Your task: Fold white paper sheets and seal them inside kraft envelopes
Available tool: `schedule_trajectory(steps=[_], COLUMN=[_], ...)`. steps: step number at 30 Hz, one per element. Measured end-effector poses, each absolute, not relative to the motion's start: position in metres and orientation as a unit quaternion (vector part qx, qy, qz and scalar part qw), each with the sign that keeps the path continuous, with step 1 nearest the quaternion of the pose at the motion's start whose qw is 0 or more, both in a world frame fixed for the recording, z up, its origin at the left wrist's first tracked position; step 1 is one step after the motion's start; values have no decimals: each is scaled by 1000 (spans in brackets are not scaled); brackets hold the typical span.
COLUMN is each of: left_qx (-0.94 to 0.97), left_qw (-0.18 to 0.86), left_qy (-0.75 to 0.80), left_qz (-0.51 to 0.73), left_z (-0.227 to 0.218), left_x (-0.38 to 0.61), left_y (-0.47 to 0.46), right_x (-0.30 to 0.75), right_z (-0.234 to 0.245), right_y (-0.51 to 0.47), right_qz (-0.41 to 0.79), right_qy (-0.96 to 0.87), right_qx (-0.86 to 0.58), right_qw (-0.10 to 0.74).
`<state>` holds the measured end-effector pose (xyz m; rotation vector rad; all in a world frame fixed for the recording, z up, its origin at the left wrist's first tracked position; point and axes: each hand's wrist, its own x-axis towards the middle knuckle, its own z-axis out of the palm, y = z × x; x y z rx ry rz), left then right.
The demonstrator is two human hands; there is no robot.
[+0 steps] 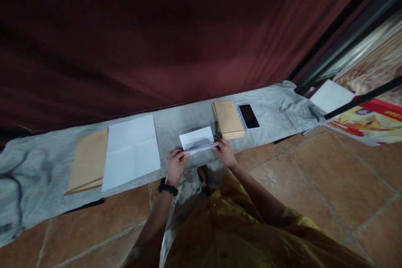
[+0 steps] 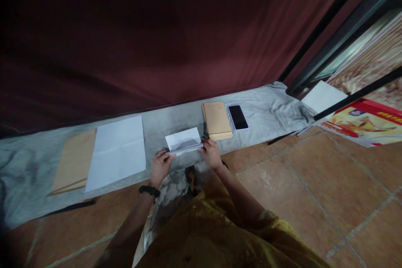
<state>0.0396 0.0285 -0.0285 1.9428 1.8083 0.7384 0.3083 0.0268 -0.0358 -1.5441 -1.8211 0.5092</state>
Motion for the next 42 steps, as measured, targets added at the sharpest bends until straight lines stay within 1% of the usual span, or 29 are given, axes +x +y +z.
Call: schedule_trajectory(steps=[10, 20, 31, 37, 42], left_qx=[667, 679, 694, 712, 715], left_qw=[165, 115, 55, 55, 46], left_qy=[708, 721, 717, 700, 698], left_qz=[163, 78, 18, -17, -11], left_z=[-9, 6, 16, 20, 16], left_x=[53, 67, 79, 78, 78], left_y=[33, 27, 23, 27, 25], right_x=[302, 296, 293, 293, 292], right_z=[-33, -32, -27, -27, -27], right_y=[27, 28, 26, 27, 27], right_qz=[151, 117, 103, 107, 109], right_qy=[-705, -701, -695, -698, -692], right_qx=[-636, -656, -671, -671, -675], right_qw=[274, 255, 236, 226, 231])
